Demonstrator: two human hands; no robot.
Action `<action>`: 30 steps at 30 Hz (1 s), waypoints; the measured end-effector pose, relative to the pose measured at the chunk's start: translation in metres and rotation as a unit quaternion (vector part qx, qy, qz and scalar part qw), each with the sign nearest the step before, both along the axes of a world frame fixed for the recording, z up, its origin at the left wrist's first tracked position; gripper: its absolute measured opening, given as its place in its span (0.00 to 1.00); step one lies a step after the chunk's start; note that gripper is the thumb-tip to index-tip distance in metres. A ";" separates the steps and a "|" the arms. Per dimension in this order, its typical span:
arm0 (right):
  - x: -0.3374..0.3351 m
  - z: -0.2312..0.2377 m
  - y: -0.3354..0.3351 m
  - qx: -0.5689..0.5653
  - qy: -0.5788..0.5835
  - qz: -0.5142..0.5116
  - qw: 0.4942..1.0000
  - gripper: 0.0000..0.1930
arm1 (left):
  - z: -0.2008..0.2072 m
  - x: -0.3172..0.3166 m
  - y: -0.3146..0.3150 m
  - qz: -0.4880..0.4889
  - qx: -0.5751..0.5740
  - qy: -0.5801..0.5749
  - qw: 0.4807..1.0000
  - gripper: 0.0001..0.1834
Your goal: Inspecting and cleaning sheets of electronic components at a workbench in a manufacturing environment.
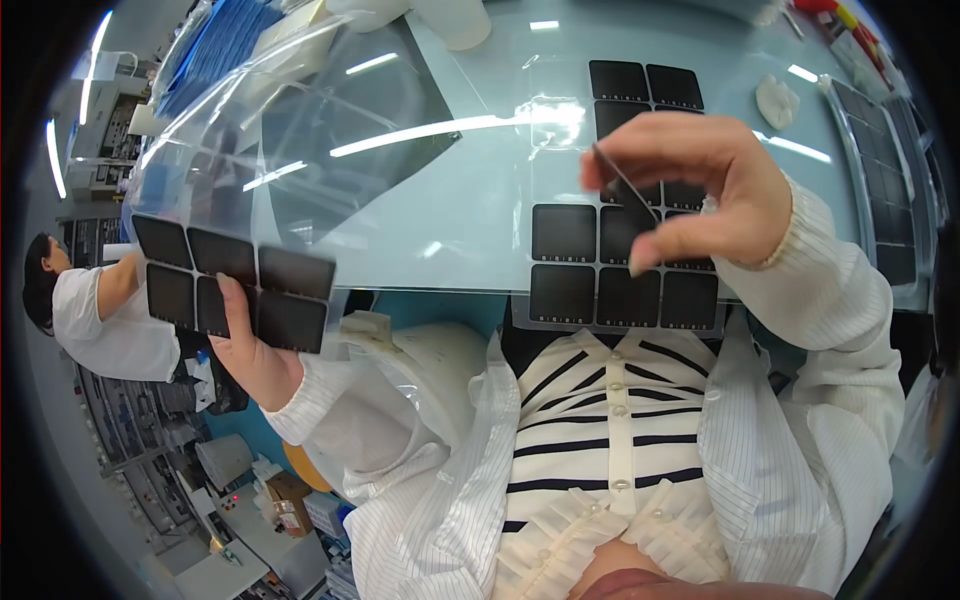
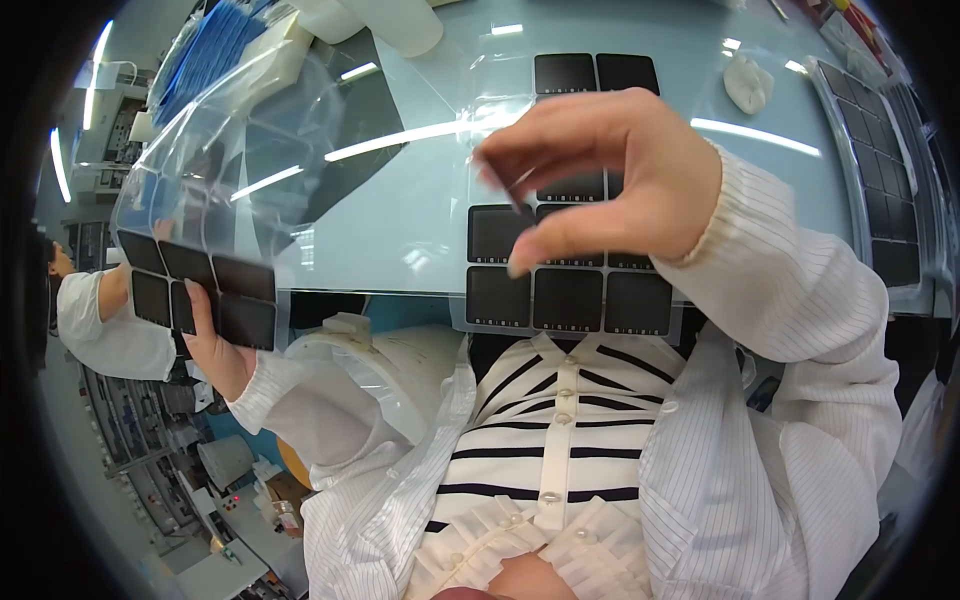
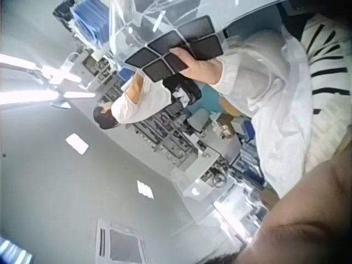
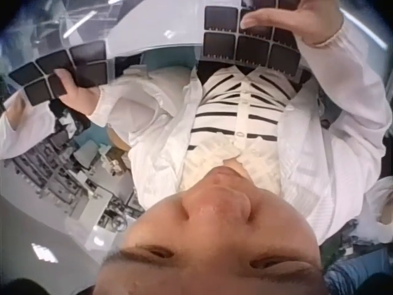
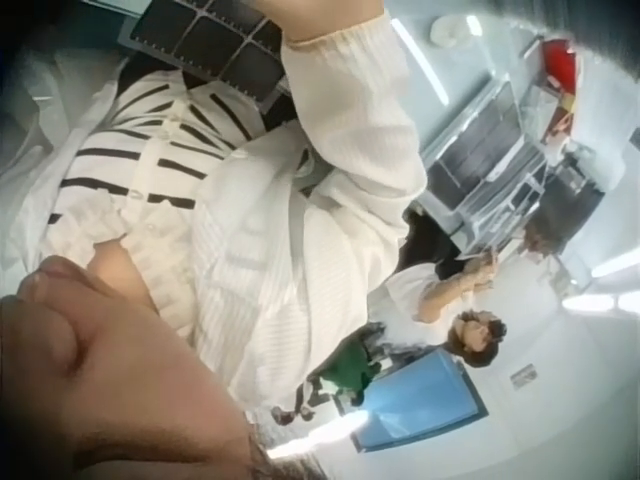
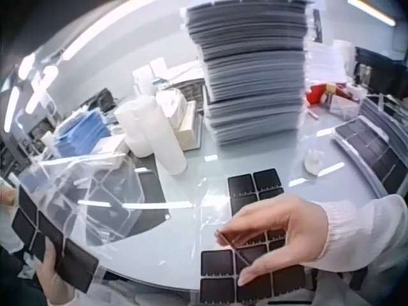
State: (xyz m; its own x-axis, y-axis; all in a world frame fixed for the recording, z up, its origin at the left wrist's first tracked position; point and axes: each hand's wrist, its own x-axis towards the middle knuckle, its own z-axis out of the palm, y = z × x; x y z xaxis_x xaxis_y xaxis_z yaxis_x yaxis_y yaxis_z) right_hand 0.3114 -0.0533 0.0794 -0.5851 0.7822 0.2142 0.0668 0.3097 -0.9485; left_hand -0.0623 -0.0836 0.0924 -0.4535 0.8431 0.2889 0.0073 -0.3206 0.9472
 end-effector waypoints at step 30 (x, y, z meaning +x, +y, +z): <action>-0.037 -0.052 0.015 0.432 -0.372 -0.184 0.800 0.17 | -0.030 0.087 0.005 -0.163 0.088 -0.213 0.959 0.14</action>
